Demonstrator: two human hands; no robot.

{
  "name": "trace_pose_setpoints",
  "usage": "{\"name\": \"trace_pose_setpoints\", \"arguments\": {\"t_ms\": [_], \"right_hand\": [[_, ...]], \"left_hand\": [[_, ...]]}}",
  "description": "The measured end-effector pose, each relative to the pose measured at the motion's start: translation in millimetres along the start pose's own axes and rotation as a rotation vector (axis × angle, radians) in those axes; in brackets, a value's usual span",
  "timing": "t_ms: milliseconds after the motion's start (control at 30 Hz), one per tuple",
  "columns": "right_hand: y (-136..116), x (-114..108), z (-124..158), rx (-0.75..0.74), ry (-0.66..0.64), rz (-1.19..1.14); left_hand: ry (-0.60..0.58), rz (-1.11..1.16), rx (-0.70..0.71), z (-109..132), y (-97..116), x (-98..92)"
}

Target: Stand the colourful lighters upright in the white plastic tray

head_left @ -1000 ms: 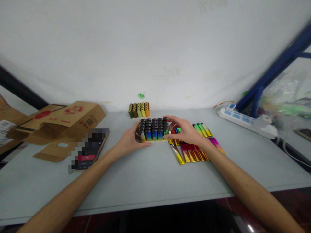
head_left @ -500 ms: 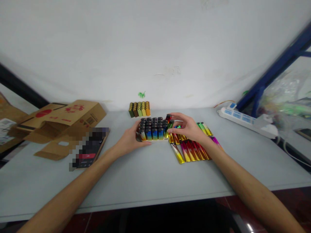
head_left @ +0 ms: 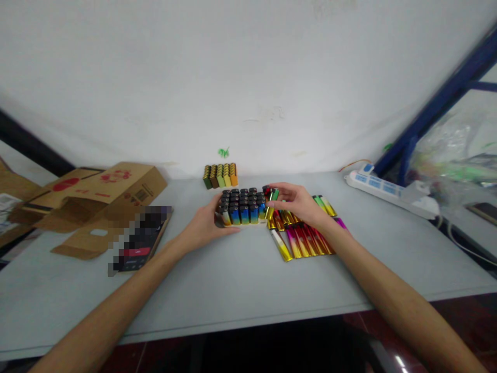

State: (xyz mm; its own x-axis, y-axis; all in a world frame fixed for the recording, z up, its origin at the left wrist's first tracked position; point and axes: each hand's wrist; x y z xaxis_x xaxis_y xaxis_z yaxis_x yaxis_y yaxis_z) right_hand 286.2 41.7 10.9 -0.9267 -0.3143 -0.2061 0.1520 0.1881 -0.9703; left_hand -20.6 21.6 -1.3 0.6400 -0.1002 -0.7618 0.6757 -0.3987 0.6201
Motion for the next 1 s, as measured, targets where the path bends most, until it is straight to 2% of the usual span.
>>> {"name": "trace_pose_setpoints", "arguments": {"t_ms": [167, 300, 500, 633, 733, 867, 1000], "right_hand": [[3.7, -1.5, -1.0, 0.032, 0.018, -0.021], [-4.4, -10.7, -0.7, 0.042, 0.068, -0.116], [-17.5, -50.3, 3.8, -0.035, 0.326, -0.157], [-16.7, -75.2, 7.7, -0.049, 0.436, -0.119], [-16.6, -89.6, 12.4, -0.034, 0.406, -0.009], [-18.5, -109.5, 21.7, 0.014, 0.261, 0.209], [-22.1, -126.2, 32.0, 0.201, 0.149, 0.427]], "left_hand": [[0.003, 0.003, 0.005, -0.3, -1.9, 0.8], [-0.003, -0.021, -0.003, 0.2, 0.0, -0.4], [-0.013, -0.041, -0.009, 0.4, 0.4, -0.7], [0.003, -0.017, 0.005, -0.4, -3.0, 0.4], [0.011, -0.016, 0.008, -0.4, -2.8, 0.1], [0.018, -0.046, 0.027, -0.4, -1.3, -0.8], [-0.001, -0.049, 0.009, -0.9, -1.4, -0.3]]}}
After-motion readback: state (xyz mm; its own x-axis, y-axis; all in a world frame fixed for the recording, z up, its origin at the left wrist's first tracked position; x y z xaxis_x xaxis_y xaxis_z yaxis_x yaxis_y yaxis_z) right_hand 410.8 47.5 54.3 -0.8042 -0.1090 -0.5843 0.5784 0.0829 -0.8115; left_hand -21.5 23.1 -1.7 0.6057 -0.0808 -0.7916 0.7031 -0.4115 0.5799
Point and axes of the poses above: each hand's wrist, its own z-axis away from the middle knuckle, its own x-axis out of the palm, y = z × x, and after that the axes turned 4 degrees about x, right-handed
